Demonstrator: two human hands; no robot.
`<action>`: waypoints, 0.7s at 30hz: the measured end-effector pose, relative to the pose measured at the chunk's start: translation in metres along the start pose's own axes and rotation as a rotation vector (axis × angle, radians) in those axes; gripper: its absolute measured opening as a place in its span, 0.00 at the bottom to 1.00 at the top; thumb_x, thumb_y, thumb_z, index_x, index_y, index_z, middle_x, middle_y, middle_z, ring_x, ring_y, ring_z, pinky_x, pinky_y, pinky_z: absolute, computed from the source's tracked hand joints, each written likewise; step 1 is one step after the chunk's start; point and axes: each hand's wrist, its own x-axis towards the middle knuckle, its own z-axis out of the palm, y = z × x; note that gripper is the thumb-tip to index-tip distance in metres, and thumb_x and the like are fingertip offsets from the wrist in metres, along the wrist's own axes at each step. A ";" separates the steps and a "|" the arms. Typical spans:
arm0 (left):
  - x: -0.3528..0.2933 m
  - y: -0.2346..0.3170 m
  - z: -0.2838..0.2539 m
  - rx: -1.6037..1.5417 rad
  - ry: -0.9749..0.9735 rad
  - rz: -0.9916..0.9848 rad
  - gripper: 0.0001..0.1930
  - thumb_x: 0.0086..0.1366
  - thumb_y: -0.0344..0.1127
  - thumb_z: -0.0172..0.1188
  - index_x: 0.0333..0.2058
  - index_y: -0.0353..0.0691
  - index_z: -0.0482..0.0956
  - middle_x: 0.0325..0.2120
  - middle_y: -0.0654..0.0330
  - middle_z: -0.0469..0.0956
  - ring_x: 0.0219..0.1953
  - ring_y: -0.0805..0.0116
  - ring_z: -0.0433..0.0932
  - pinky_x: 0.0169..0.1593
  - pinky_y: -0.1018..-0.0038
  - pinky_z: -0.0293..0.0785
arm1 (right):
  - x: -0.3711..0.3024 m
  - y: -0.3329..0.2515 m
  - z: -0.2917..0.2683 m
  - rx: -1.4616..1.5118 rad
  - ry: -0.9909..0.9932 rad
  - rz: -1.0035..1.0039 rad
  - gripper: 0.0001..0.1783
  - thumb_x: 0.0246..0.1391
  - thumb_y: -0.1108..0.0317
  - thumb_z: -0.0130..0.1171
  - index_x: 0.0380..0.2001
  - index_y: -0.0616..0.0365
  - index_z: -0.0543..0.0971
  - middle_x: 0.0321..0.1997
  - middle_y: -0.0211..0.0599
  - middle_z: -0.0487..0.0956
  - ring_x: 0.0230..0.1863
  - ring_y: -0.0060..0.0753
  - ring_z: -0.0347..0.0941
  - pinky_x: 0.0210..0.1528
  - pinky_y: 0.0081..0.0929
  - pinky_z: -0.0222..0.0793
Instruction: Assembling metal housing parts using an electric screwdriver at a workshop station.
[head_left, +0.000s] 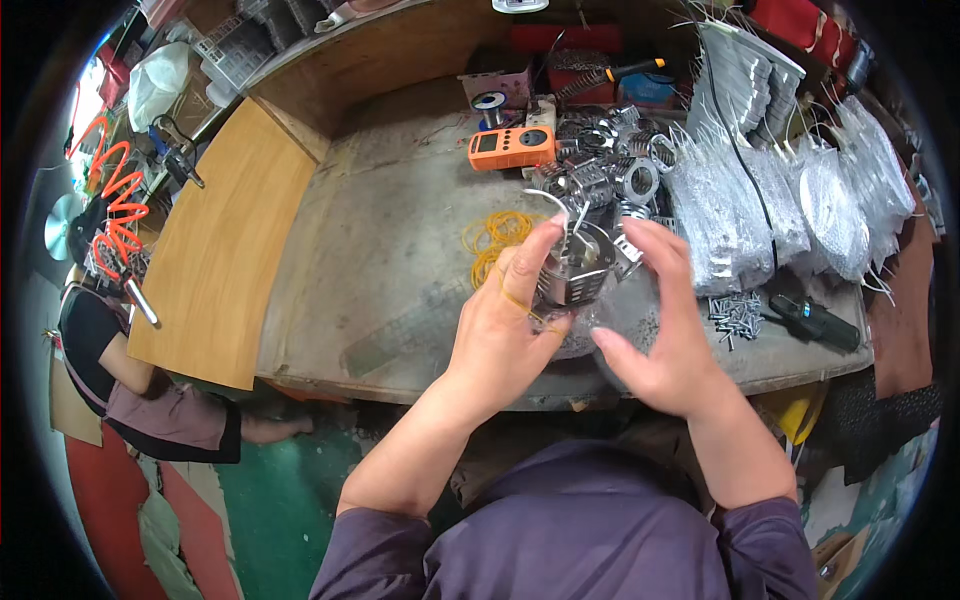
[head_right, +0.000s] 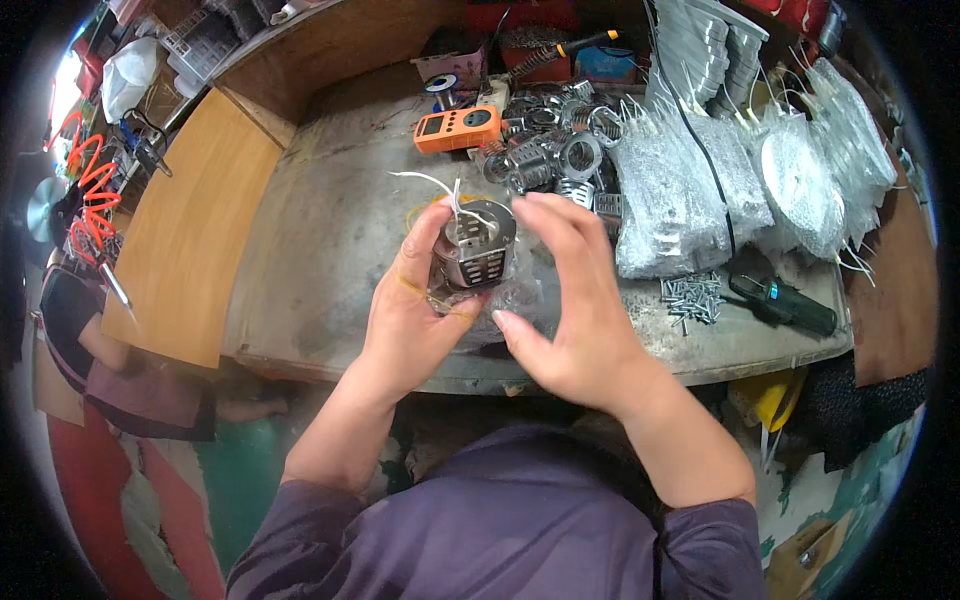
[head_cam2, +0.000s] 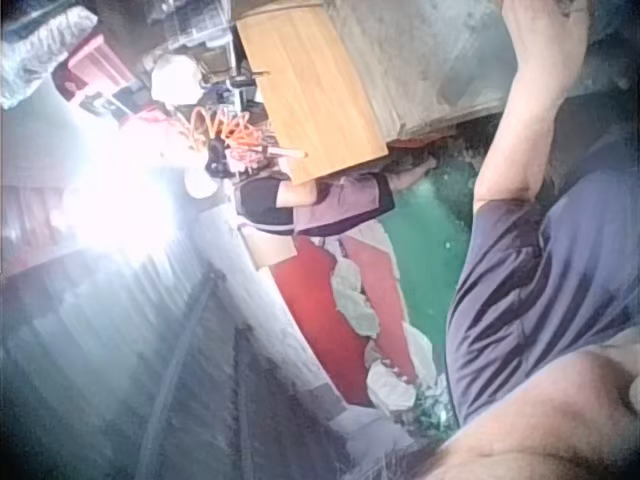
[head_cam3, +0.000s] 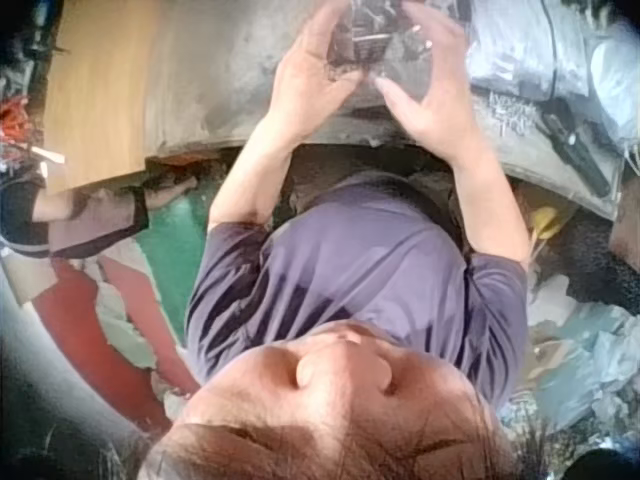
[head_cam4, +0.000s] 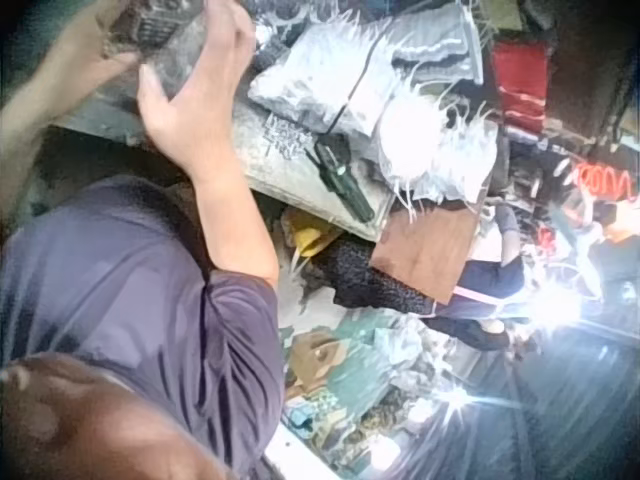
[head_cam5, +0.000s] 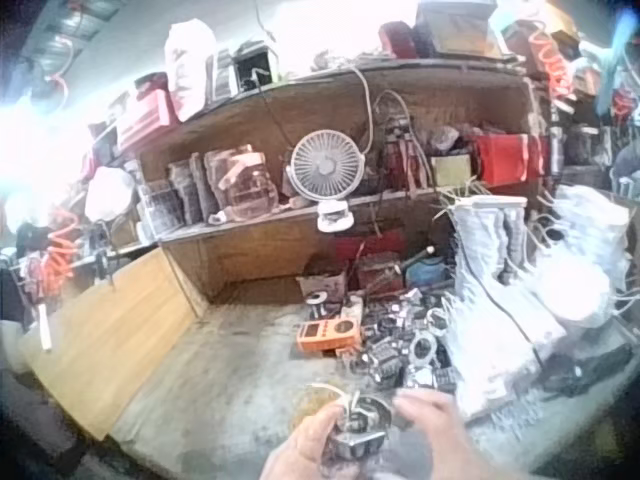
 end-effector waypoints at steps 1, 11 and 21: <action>0.000 0.002 0.001 0.036 0.002 -0.017 0.44 0.46 0.20 0.66 0.64 0.43 0.58 0.60 0.50 0.67 0.56 0.52 0.72 0.56 0.64 0.70 | -0.003 -0.001 0.001 -0.095 0.098 -0.161 0.43 0.35 0.74 0.67 0.59 0.57 0.64 0.55 0.47 0.66 0.54 0.50 0.66 0.59 0.45 0.60; 0.006 0.018 -0.004 0.138 -0.031 0.052 0.32 0.45 0.24 0.66 0.52 0.45 0.68 0.44 0.51 0.72 0.42 0.46 0.76 0.40 0.60 0.75 | 0.002 -0.023 -0.008 1.091 -0.083 0.420 0.08 0.62 0.68 0.50 0.29 0.56 0.68 0.36 0.38 0.72 0.39 0.30 0.67 0.45 0.30 0.62; -0.007 -0.021 0.005 -0.162 0.043 0.215 0.37 0.47 0.17 0.68 0.55 0.40 0.61 0.51 0.56 0.65 0.52 0.66 0.68 0.55 0.69 0.65 | -0.024 0.077 0.002 1.480 0.223 0.809 0.06 0.64 0.67 0.49 0.37 0.57 0.72 0.41 0.46 0.79 0.43 0.38 0.77 0.51 0.36 0.73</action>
